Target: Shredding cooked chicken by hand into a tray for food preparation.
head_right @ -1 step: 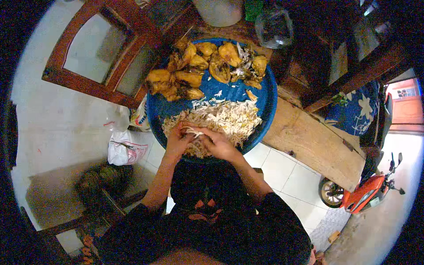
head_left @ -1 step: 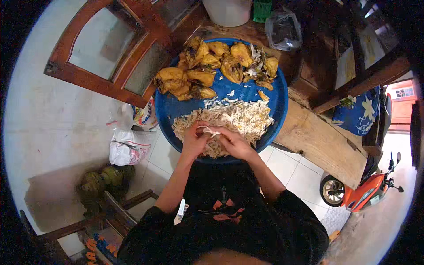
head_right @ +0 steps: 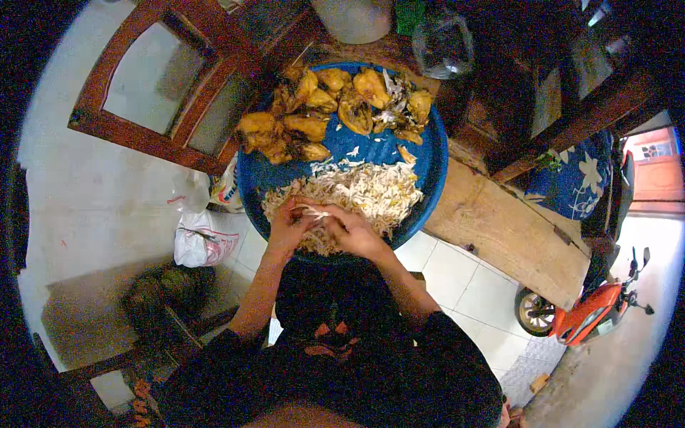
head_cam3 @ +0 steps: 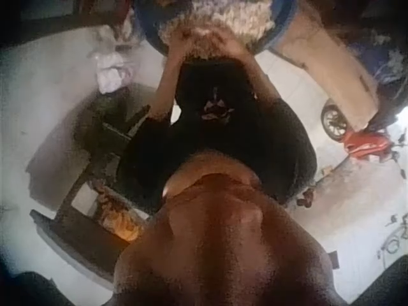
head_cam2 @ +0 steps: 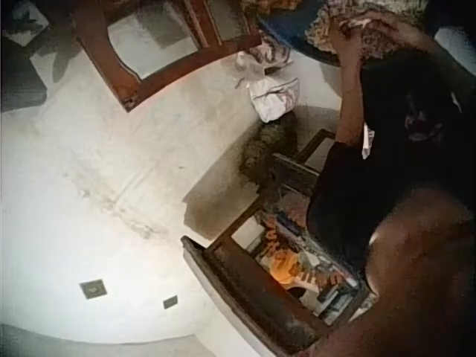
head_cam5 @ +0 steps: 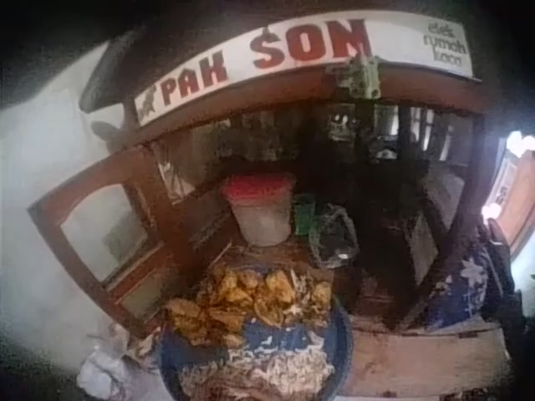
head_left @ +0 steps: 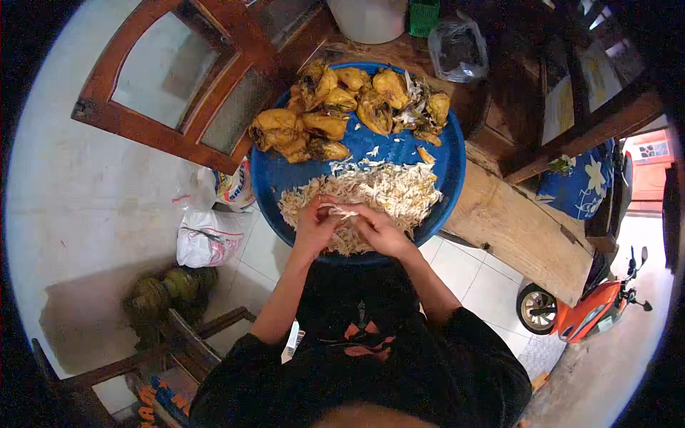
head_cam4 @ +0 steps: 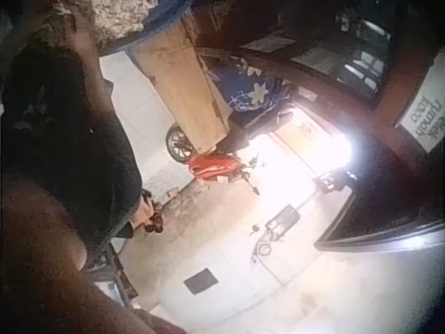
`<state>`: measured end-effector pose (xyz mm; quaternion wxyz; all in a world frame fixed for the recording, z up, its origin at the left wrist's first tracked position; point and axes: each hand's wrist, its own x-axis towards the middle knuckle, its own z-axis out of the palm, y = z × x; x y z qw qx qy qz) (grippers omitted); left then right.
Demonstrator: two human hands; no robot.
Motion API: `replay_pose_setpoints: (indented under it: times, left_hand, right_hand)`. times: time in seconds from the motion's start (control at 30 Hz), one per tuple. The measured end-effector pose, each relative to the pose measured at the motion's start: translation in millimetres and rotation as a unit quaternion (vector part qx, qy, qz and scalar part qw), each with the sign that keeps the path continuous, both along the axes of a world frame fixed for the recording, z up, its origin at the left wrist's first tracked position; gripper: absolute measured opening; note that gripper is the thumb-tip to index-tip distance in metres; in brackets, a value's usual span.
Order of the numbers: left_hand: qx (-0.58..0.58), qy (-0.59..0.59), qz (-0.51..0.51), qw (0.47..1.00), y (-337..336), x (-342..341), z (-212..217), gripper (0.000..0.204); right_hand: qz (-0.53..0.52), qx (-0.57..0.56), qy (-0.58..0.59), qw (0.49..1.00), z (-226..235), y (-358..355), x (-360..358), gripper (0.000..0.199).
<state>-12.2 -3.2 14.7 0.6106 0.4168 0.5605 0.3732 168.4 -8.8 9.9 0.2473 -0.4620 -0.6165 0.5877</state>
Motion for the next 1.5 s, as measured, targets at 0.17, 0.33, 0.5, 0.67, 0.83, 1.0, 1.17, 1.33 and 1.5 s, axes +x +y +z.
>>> replay_pose_setpoints:
  times: [0.17,0.33,0.5,0.67,0.83,1.0,1.17,1.33,1.5]
  left_hand:
    - [-0.017,-0.026,0.001,1.000,-3,0,4,0.031]
    - [0.005,-0.041,-0.007,0.999,-5,-2,-2,0.033]
    - [-0.025,-0.077,-0.004,0.997,-6,-9,-3,0.040]
    - [-0.020,-0.079,0.027,0.996,-8,-4,8,0.044]
    - [0.017,-0.026,-0.015,0.999,-9,-12,-2,0.043]
    - [0.011,-0.044,-0.036,0.998,-10,-10,2,0.042]
    - [0.040,0.010,-0.016,0.999,-8,-17,-3,0.039]
    - [0.029,-0.015,0.007,0.999,-9,-14,1,0.038]
    - [0.029,-0.021,0.032,0.999,-8,-8,7,0.032]
  right_hand:
    - [-0.011,0.060,-0.040,0.997,8,-5,-7,0.038]
    - [0.009,-0.068,-0.048,0.996,24,1,-8,0.036]
    - [-0.003,0.052,-0.013,0.999,9,-7,-12,0.036]
    - [0.023,0.005,-0.063,0.998,-1,-6,-12,0.039]
    - [0.073,-0.122,-0.067,0.988,40,-4,-20,0.038]
    - [0.047,0.075,-0.024,0.996,12,-5,-10,0.038]
    - [0.031,-0.102,-0.037,0.994,15,-7,-15,0.035]
    - [-0.019,0.078,-0.013,0.997,7,-4,-11,0.032]
    - [0.004,0.020,-0.040,0.999,8,-3,-4,0.031]
